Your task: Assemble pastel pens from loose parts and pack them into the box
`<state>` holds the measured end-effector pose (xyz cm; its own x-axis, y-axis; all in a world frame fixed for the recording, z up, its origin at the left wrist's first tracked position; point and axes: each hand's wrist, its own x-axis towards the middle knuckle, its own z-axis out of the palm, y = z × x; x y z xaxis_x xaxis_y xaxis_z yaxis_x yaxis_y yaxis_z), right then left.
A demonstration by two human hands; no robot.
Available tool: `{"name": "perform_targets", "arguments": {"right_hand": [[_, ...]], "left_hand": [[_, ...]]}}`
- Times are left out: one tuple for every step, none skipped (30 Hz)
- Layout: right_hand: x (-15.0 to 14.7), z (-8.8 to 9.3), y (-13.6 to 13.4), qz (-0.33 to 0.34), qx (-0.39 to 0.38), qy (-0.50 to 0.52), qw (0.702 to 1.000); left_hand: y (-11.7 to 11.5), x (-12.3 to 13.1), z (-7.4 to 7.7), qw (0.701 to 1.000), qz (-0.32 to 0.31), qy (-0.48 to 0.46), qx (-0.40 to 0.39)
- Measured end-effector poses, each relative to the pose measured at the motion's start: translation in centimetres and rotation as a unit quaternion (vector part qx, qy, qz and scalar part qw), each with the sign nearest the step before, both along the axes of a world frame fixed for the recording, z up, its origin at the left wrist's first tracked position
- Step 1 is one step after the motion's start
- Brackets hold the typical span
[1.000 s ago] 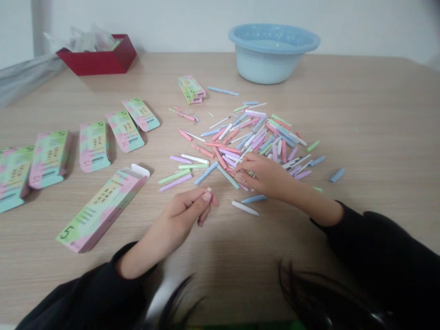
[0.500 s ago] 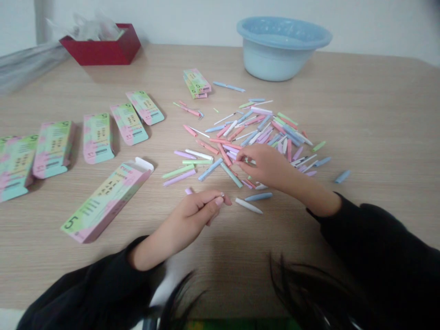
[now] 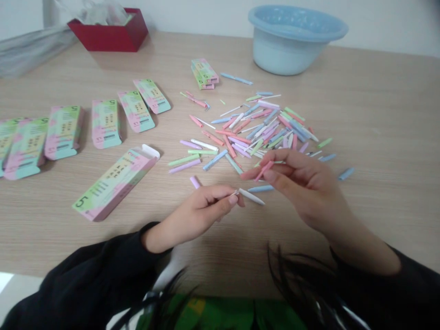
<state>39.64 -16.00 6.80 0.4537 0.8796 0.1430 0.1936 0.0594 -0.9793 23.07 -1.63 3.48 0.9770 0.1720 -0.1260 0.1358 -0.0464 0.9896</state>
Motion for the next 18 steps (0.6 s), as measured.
{"name": "perform_targets", "arguments": {"right_hand": [[-0.3, -0.3, 0.1, 0.005, 0.003, 0.021, 1.000], [-0.5, -0.5, 0.1, 0.012, 0.005, 0.032, 0.999], [-0.8, -0.8, 0.2, 0.017, 0.008, 0.033, 0.999], [-0.9, -1.1, 0.3, 0.019, 0.010, 0.026, 0.999], [-1.1, -1.3, 0.4, 0.016, 0.009, 0.013, 1.000], [-1.2, -1.5, 0.4, 0.009, 0.007, -0.001, 1.000], [-1.2, -1.7, 0.4, -0.002, 0.004, -0.014, 1.000], [-1.3, -1.8, 0.4, -0.010, 0.001, -0.022, 1.000], [-1.2, -1.9, 0.4, -0.015, -0.004, -0.025, 1.000], [-1.2, -1.9, 0.4, -0.018, -0.009, -0.026, 0.999], [-1.2, -1.9, 0.4, -0.021, -0.014, -0.029, 0.999], [-1.1, -1.9, 0.3, -0.022, -0.018, -0.033, 0.999], [-1.1, -1.8, 0.3, -0.023, -0.021, -0.039, 0.999], [-1.0, -1.8, 0.2, -0.024, -0.022, -0.047, 0.998], [-1.0, -1.7, 0.2, -0.026, -0.023, -0.054, 0.998], [-0.9, -1.6, 0.2, -0.027, -0.023, -0.060, 0.998], [-0.9, -1.6, 0.2, -0.026, -0.024, -0.063, 0.997], [-0.9, -1.5, 0.1, -0.025, -0.025, -0.063, 0.997]], "left_hand": [[0.0, 0.0, 0.0, 1.000, -0.004, -0.005, 0.000], [-0.1, 0.0, -0.1, 1.000, -0.007, -0.013, 0.000], [-0.1, 0.0, -0.1, 1.000, -0.009, -0.020, 0.001], [-0.1, 0.0, -0.1, 1.000, -0.011, -0.026, 0.002], [0.0, 0.0, -0.1, 0.999, -0.012, -0.030, 0.004], [0.0, 0.1, -0.1, 0.999, -0.012, -0.032, 0.005], [0.0, 0.1, -0.1, 0.999, -0.012, -0.033, 0.005], [0.0, 0.1, -0.1, 0.999, -0.012, -0.033, 0.007], [0.1, 0.1, -0.1, 0.999, -0.012, -0.032, 0.008], [0.1, 0.2, -0.1, 0.999, -0.011, -0.030, 0.009], [0.1, 0.2, -0.1, 1.000, -0.010, -0.026, 0.009], [0.1, 0.2, 0.0, 1.000, -0.011, -0.023, 0.009], [0.1, 0.2, 0.0, 1.000, -0.012, -0.020, 0.011], [0.2, 0.2, 0.0, 1.000, -0.014, -0.018, 0.013], [0.2, 0.2, 0.0, 1.000, -0.017, -0.017, 0.015], [0.2, 0.2, 0.0, 1.000, -0.019, -0.016, 0.019], [0.3, 0.2, 0.0, 0.999, -0.020, -0.016, 0.022], [0.3, 0.2, 0.1, 0.999, -0.020, -0.016, 0.024]]}}
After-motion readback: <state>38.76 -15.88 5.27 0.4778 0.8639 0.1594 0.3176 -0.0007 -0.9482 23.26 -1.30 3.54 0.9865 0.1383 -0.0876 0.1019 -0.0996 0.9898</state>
